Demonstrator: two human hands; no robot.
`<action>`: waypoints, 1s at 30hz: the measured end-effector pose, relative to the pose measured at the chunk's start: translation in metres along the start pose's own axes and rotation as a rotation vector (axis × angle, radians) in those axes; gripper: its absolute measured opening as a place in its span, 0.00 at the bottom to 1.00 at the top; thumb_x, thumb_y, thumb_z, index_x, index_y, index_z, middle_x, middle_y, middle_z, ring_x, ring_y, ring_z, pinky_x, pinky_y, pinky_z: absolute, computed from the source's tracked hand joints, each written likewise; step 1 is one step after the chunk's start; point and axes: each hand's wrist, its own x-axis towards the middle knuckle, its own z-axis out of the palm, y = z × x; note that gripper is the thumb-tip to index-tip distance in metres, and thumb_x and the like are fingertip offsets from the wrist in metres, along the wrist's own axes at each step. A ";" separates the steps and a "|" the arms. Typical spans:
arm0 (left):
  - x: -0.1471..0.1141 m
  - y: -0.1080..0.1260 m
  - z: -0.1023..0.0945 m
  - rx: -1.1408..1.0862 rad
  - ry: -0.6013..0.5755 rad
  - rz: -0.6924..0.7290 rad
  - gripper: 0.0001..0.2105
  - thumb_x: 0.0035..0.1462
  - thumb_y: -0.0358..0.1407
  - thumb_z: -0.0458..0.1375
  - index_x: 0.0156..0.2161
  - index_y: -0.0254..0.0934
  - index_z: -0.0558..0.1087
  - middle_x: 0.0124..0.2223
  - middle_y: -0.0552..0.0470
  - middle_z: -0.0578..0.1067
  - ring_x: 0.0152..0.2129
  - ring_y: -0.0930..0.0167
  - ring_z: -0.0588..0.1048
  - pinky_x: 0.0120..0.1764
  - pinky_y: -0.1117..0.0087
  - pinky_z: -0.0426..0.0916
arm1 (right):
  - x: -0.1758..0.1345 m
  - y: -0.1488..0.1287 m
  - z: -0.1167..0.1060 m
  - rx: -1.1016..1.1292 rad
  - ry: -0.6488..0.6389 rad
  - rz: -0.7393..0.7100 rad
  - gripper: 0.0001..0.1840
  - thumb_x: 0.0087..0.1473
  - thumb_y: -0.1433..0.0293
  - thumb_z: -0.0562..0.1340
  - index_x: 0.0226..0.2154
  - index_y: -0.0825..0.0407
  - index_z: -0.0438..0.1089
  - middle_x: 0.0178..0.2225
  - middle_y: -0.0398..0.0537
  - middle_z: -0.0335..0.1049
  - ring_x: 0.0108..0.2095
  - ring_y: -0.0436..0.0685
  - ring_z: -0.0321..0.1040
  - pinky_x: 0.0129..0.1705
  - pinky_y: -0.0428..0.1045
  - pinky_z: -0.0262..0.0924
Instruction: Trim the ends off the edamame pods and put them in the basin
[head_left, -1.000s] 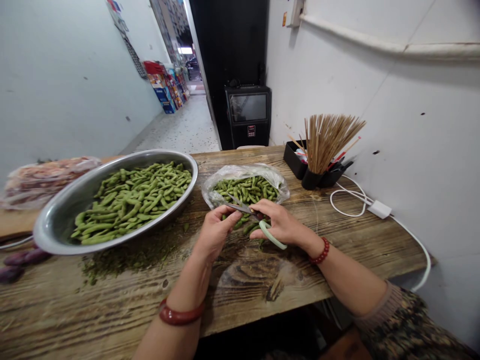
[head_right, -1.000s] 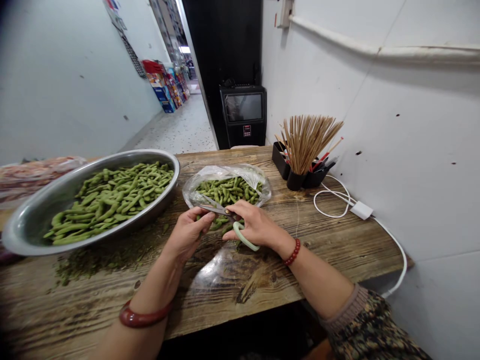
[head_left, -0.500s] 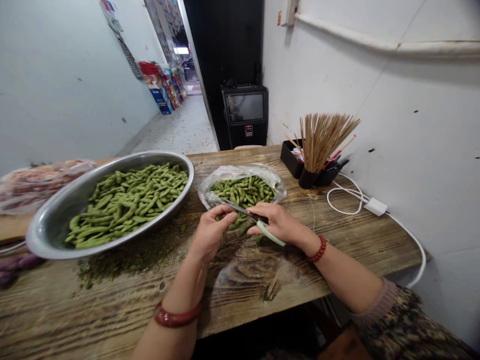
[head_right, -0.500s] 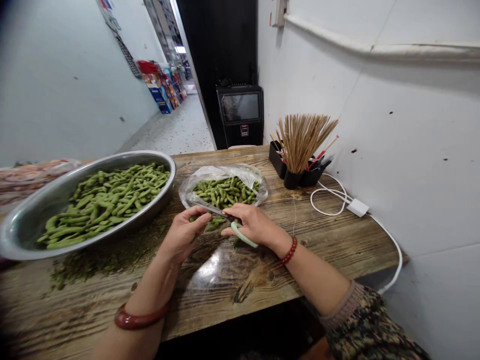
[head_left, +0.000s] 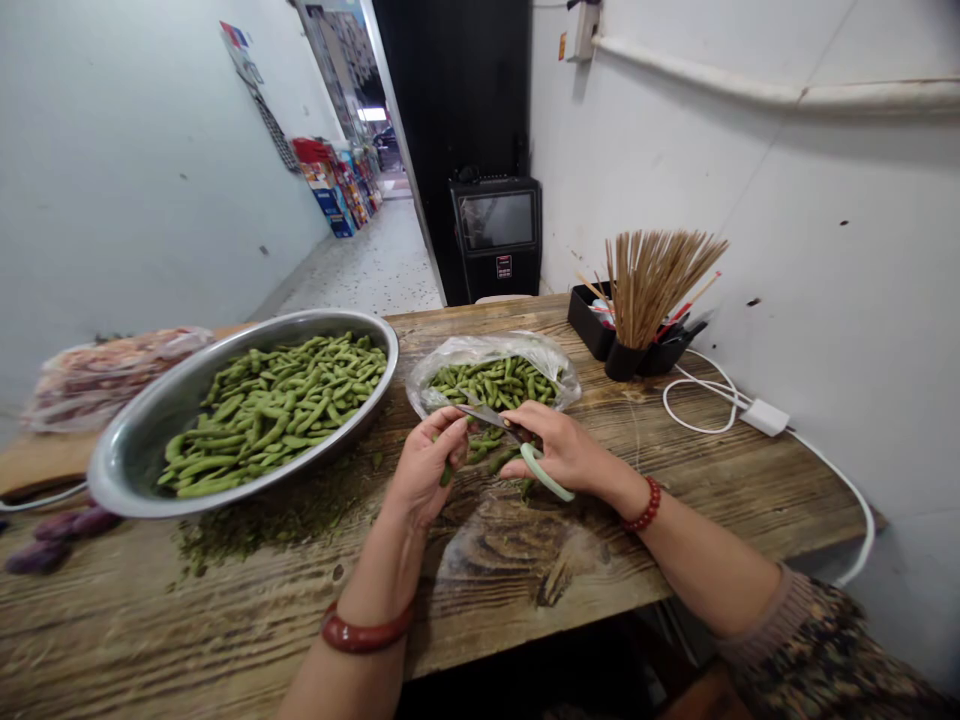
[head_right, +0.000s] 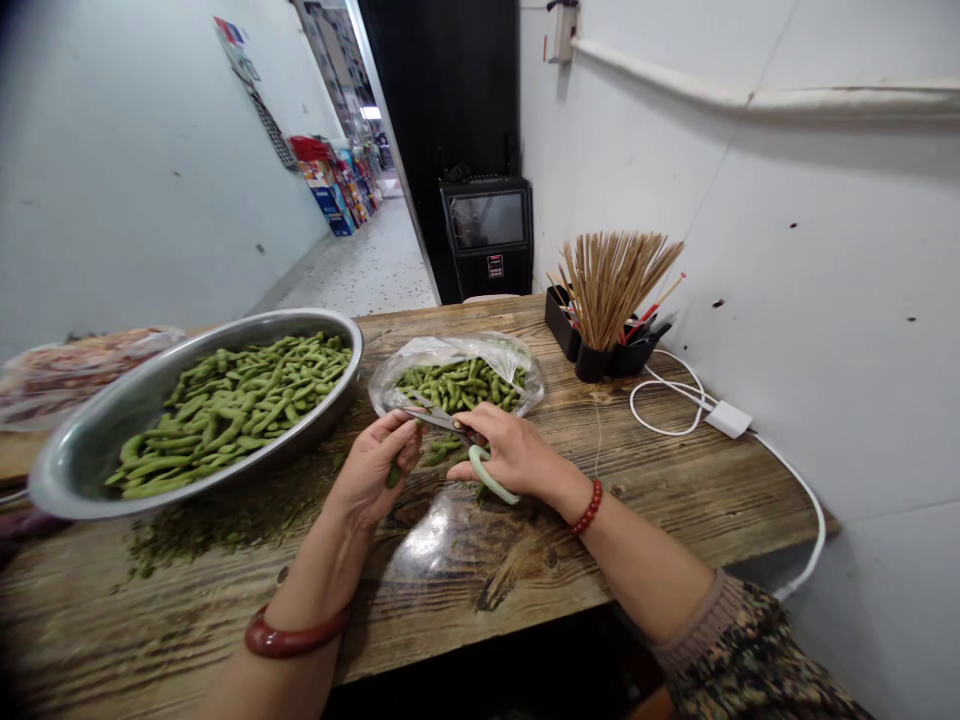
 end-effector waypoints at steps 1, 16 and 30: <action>0.000 -0.001 0.000 0.012 -0.003 -0.003 0.15 0.42 0.36 0.67 0.36 0.32 0.72 0.22 0.58 0.67 0.14 0.83 0.56 0.17 0.80 0.47 | 0.000 -0.001 0.000 -0.012 -0.008 -0.004 0.32 0.47 0.58 0.68 0.52 0.53 0.64 0.40 0.51 0.66 0.36 0.55 0.65 0.39 0.50 0.62; 0.000 -0.005 -0.002 0.073 -0.011 0.005 0.14 0.42 0.38 0.68 0.33 0.32 0.75 0.22 0.57 0.68 0.14 0.83 0.56 0.17 0.78 0.47 | -0.001 -0.006 -0.001 -0.041 -0.014 -0.020 0.31 0.48 0.58 0.67 0.52 0.53 0.64 0.37 0.48 0.64 0.33 0.54 0.63 0.36 0.48 0.61; 0.001 -0.009 -0.004 0.007 -0.035 -0.009 0.13 0.42 0.37 0.68 0.34 0.32 0.75 0.21 0.58 0.67 0.14 0.83 0.56 0.18 0.79 0.47 | -0.001 -0.008 -0.001 -0.065 -0.031 -0.003 0.33 0.47 0.56 0.67 0.52 0.53 0.63 0.39 0.50 0.65 0.35 0.54 0.63 0.38 0.49 0.61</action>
